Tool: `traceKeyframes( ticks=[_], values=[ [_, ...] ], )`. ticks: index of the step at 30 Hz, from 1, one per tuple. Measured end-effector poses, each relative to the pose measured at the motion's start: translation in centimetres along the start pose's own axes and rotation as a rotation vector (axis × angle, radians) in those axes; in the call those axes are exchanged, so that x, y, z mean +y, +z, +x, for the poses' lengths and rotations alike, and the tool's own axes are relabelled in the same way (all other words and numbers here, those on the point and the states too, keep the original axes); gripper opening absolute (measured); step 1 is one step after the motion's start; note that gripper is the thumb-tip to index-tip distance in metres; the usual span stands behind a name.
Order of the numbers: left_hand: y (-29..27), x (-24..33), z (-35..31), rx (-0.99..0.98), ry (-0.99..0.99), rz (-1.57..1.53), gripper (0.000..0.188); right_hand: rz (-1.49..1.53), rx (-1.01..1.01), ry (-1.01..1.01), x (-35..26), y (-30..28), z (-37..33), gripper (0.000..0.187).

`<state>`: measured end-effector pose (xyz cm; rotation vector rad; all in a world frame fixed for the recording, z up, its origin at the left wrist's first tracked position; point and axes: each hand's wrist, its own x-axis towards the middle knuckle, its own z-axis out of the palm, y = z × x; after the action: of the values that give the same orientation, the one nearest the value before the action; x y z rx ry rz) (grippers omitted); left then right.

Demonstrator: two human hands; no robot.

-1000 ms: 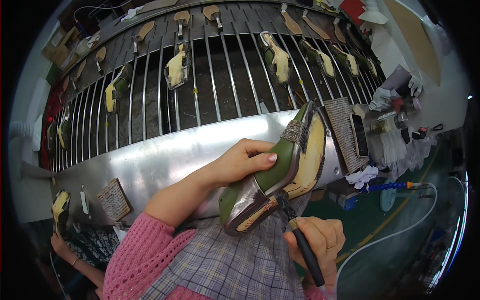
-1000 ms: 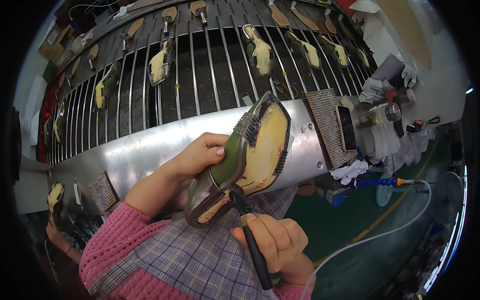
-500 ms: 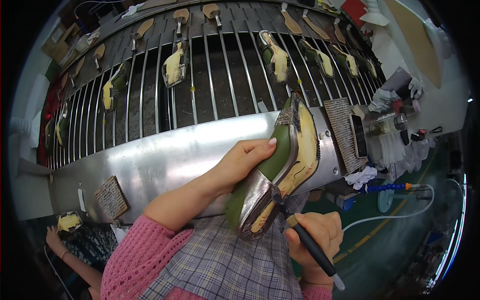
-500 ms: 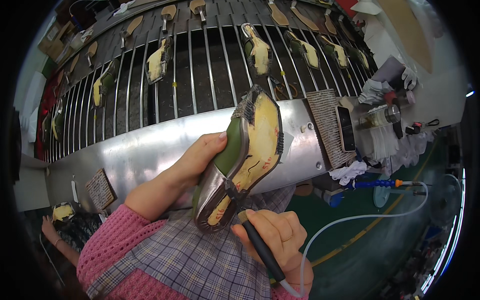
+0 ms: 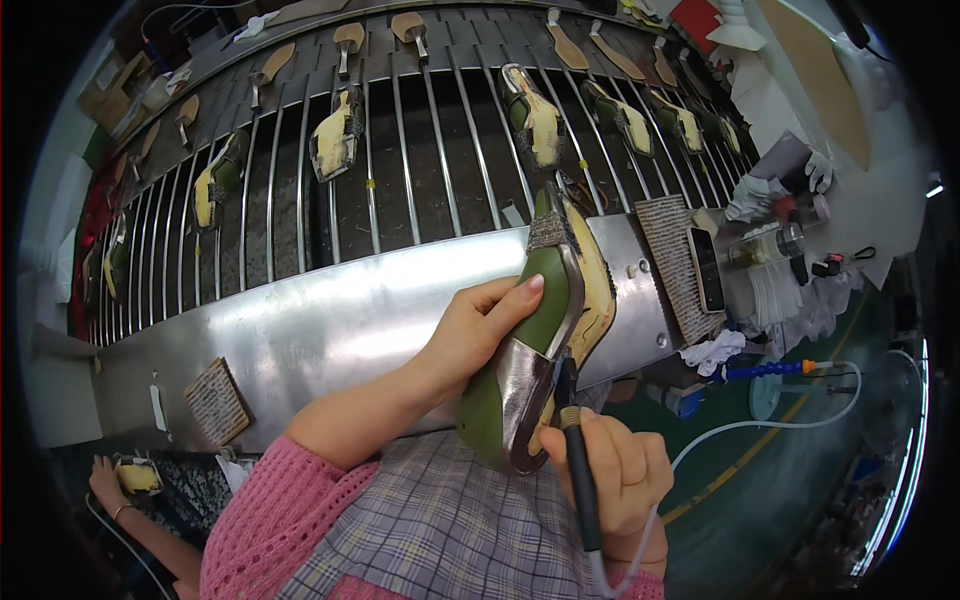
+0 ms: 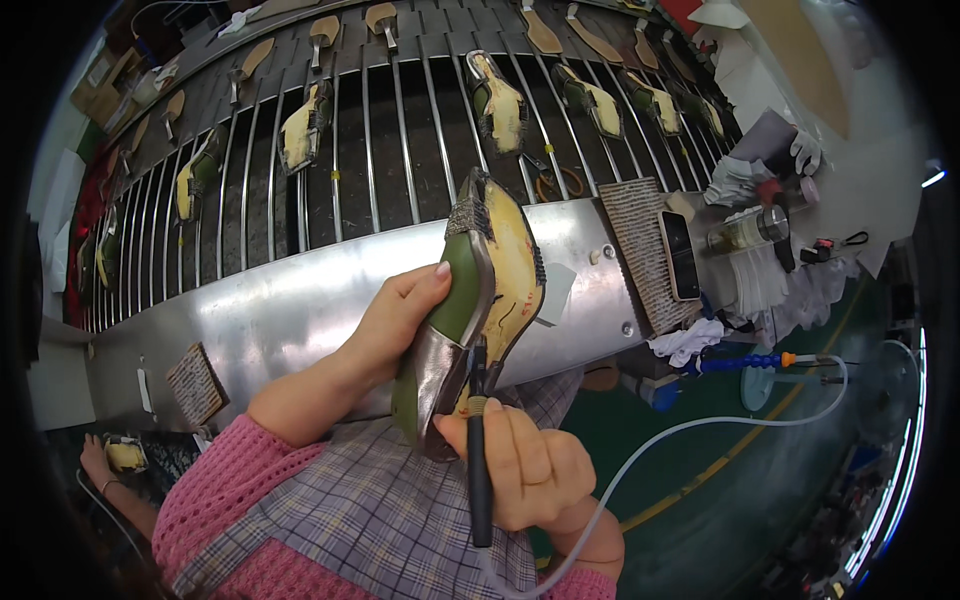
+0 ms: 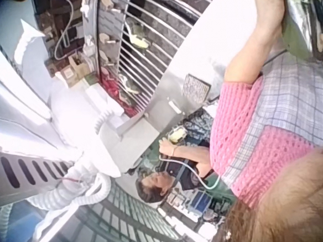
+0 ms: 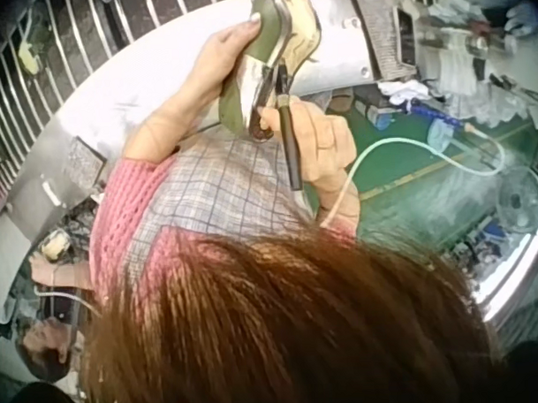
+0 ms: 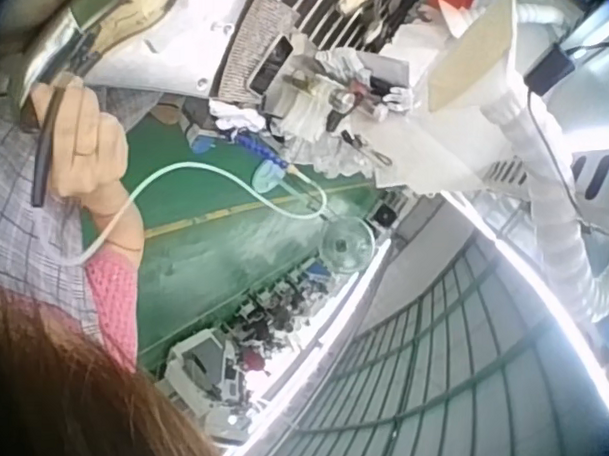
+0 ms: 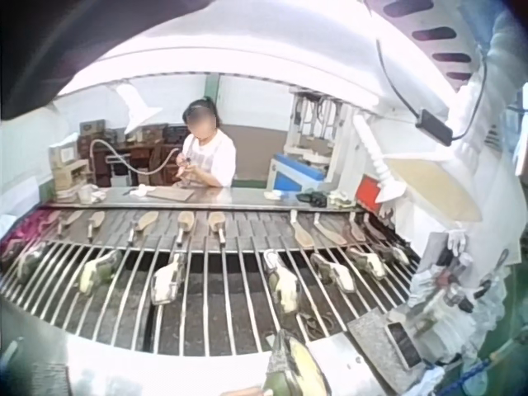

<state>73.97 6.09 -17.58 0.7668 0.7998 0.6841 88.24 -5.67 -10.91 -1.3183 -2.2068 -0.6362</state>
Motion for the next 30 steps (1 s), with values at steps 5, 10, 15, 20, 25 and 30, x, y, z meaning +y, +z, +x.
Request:
traceKeyframes(
  ticks=[5, 10, 15, 20, 25, 30],
  values=[
    [0.0, 0.3, 0.1, 0.015, 0.031, -0.054, 0.043, 0.083, -0.052, -0.027, -0.8, -0.8, -1.0, 0.030],
    [-0.1, -0.1, 0.5, -0.018, 0.002, -0.091, 0.041, 0.612, -0.023, 0.489, 1.9, -0.5, -1.7, 0.027],
    [0.2, -0.3, 0.8, -0.051, 0.011, -0.080, 0.041, 0.625, 0.006, 0.494, 2.2, -0.2, -1.5, 0.027],
    [0.6, 0.4, 0.8, -0.062, -0.024, -0.080, 0.043, 0.721, -0.089, 0.468, 2.1, -1.3, -1.3, 0.028],
    [1.3, 0.7, 1.0, -0.033, -0.104, -0.133, 0.046, 0.822, -0.157, 0.426, 2.3, -2.2, -1.3, 0.027],
    [1.1, -0.7, 1.7, -0.071, -0.124, -0.149, 0.049, 0.845, -0.124, 0.516, 2.6, -1.7, -1.2, 0.025]
  ],
)
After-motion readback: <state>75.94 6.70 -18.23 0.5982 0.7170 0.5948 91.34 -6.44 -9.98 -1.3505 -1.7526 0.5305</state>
